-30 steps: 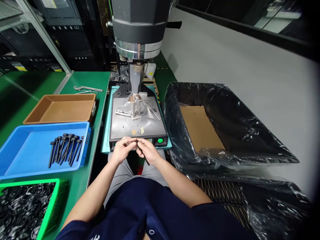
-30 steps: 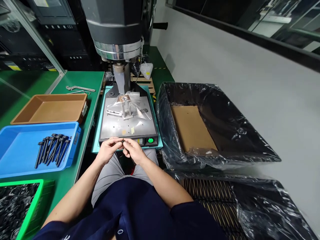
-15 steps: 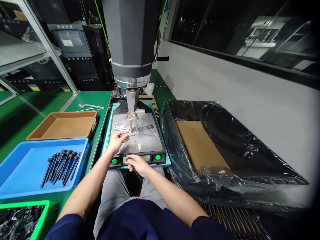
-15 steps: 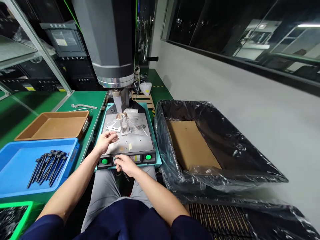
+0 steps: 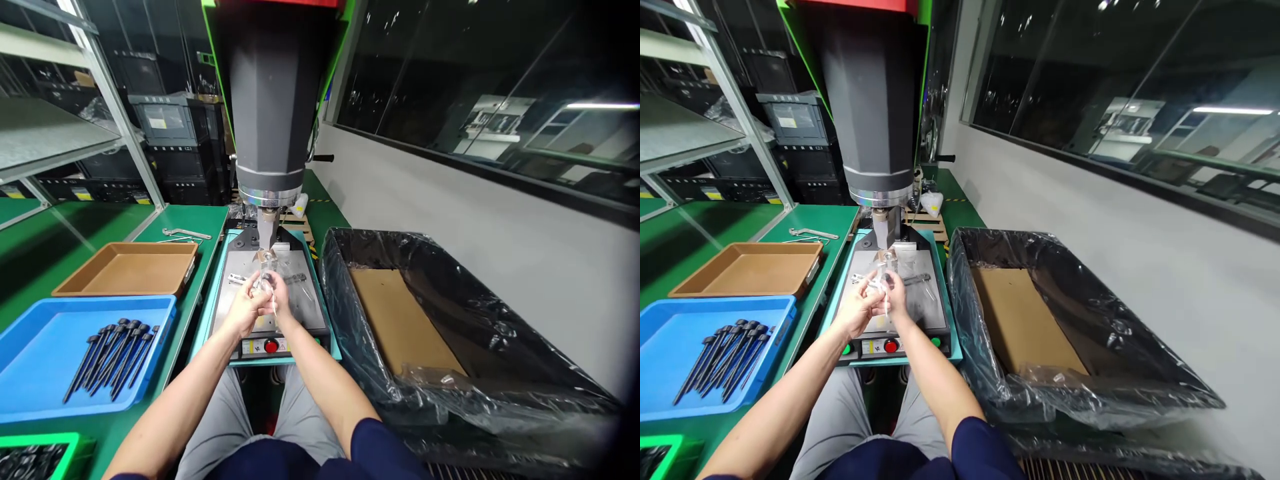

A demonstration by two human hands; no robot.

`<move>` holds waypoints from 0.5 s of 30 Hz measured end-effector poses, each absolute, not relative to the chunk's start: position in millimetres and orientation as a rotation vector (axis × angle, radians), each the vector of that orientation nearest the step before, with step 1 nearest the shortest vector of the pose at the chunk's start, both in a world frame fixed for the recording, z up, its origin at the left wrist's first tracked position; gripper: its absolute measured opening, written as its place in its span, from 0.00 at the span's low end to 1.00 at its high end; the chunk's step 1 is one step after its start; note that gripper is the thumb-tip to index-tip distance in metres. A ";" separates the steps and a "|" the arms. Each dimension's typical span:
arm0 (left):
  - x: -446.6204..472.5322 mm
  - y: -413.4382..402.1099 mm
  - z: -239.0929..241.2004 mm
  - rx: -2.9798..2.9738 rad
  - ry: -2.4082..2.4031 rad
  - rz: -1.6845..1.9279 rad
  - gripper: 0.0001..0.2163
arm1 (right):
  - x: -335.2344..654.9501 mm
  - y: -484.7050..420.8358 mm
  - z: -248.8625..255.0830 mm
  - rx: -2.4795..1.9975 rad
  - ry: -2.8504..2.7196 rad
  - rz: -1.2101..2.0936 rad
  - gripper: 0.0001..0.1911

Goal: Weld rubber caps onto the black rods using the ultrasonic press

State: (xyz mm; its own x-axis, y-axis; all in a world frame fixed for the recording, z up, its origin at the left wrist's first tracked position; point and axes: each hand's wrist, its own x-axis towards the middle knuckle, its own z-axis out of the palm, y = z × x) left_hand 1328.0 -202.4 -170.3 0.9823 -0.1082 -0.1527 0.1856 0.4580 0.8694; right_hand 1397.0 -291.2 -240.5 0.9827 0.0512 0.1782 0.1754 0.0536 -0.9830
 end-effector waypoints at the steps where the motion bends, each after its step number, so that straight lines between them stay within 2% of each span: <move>1: 1327.4 -203.1 -171.5 1.093 0.071 -0.187 0.49 | 1401.0 -299.5 -236.9 -1.551 -0.139 -0.191 0.19; 4: 1327.6 -205.2 -175.3 1.122 0.053 -0.190 0.51 | 1411.1 -314.8 -225.0 -1.660 -0.063 -0.460 0.17; 6: 1329.3 -206.4 -177.5 1.132 0.046 -0.187 0.51 | 1418.8 -317.4 -217.3 -1.699 -0.058 -0.503 0.16; 11: 1337.5 -208.4 -180.9 1.108 0.033 -0.169 0.51 | 1447.4 -311.0 -208.1 -1.667 -0.117 -0.499 0.14; 15: 1344.5 -208.8 -183.1 1.094 0.021 -0.164 0.51 | 1468.3 -307.0 -210.4 -1.547 -0.109 -0.287 0.18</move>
